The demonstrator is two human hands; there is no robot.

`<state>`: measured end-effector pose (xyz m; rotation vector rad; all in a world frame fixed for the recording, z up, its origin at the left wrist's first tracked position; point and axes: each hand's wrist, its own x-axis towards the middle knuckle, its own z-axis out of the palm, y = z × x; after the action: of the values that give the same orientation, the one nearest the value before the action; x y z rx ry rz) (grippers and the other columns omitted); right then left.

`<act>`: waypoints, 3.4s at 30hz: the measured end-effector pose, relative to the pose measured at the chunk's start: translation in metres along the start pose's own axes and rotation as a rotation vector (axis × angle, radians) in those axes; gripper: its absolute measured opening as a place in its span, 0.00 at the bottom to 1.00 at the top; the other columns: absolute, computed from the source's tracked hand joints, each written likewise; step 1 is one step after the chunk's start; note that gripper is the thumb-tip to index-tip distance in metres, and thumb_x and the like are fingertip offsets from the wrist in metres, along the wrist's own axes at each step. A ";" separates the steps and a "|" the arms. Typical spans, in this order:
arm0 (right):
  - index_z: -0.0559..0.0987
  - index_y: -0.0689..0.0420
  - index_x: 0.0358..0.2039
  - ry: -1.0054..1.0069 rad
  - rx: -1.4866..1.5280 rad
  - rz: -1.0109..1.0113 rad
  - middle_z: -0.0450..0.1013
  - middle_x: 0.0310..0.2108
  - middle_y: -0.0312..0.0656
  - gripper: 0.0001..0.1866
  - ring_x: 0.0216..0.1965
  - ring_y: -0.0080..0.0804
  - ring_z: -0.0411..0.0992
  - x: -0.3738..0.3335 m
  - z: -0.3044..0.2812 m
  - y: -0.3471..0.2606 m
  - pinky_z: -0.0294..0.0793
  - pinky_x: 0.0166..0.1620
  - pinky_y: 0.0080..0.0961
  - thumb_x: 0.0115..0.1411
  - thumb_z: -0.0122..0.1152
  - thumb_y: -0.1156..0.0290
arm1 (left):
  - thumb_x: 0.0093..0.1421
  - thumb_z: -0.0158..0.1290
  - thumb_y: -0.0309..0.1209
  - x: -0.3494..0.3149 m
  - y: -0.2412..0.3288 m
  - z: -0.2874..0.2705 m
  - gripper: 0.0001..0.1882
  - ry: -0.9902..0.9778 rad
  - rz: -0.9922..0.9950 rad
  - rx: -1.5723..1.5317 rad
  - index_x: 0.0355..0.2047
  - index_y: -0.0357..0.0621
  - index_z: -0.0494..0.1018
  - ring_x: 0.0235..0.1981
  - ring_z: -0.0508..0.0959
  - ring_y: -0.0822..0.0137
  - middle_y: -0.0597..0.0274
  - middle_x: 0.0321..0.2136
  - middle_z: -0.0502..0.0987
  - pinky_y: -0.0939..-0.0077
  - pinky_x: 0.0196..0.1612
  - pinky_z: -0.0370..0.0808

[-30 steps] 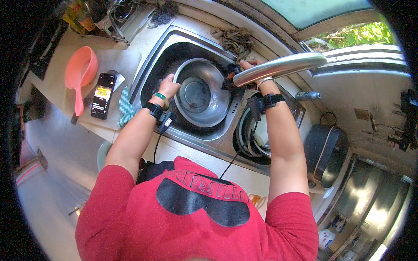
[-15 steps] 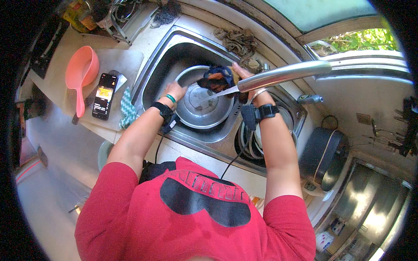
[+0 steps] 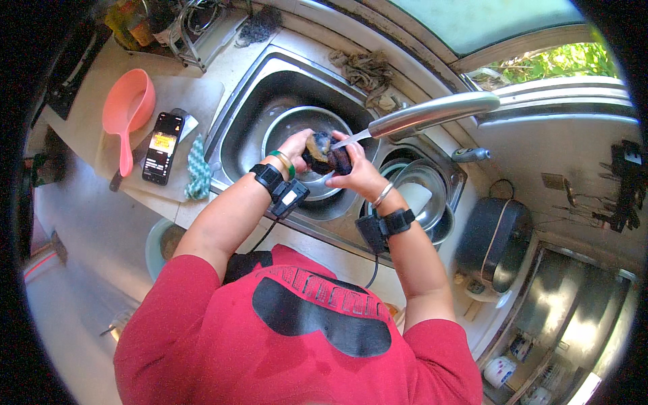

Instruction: The person washes a cloth in a sink by hand, rinses it under a faucet, and wrings it out. They then use the damp cloth to wipe the shelves and the interior surfaces of the sliding glass doors of a wall-mounted cabinet.

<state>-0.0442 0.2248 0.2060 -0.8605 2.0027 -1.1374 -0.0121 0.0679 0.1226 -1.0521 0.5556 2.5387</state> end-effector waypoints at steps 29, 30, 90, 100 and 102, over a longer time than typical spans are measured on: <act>0.67 0.59 0.44 0.602 0.632 0.462 0.70 0.33 0.40 0.24 0.33 0.33 0.70 0.043 0.021 0.046 0.72 0.35 0.32 0.46 0.65 0.72 | 0.37 0.40 0.15 -0.015 -0.043 -0.001 0.17 -0.093 0.239 0.002 0.32 0.36 0.65 0.36 0.70 0.55 0.55 0.34 0.68 0.64 0.46 0.67; 0.66 0.59 0.44 0.659 0.553 0.417 0.70 0.33 0.39 0.24 0.34 0.32 0.70 0.040 0.031 0.033 0.71 0.34 0.28 0.47 0.63 0.73 | 0.37 0.40 0.15 -0.012 -0.044 -0.005 0.17 -0.089 0.242 -0.006 0.32 0.36 0.65 0.36 0.70 0.55 0.55 0.34 0.68 0.64 0.46 0.67; 0.79 0.59 0.30 -0.060 -0.412 0.559 0.75 0.27 0.47 0.20 0.30 0.36 0.74 0.008 -0.029 0.032 0.70 0.36 0.25 0.42 0.65 0.57 | 0.47 0.61 0.31 0.034 -0.003 -0.071 0.29 0.463 0.654 0.432 0.48 0.40 0.63 0.38 0.72 0.63 0.54 0.39 0.72 0.71 0.42 0.70; 0.69 0.62 0.46 0.117 1.300 0.284 0.68 0.48 0.48 0.24 0.50 0.46 0.64 0.012 0.002 0.027 0.58 0.55 0.45 0.49 0.53 0.64 | 0.55 0.51 0.41 0.014 -0.004 -0.071 0.28 0.311 0.070 0.263 0.56 0.53 0.58 0.56 0.56 0.51 0.53 0.58 0.53 0.47 0.48 0.63; 0.70 0.62 0.46 0.209 1.386 0.333 0.68 0.47 0.48 0.24 0.49 0.47 0.64 0.011 0.005 0.030 0.59 0.54 0.44 0.49 0.51 0.63 | 0.54 0.50 0.48 -0.009 -0.005 -0.048 0.35 0.263 0.028 0.270 0.60 0.55 0.51 0.60 0.49 0.46 0.52 0.62 0.45 0.41 0.52 0.57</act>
<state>-0.0526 0.2254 0.1748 0.3043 0.9447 -1.9625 0.0246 0.0481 0.0963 -1.2872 0.9595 2.2770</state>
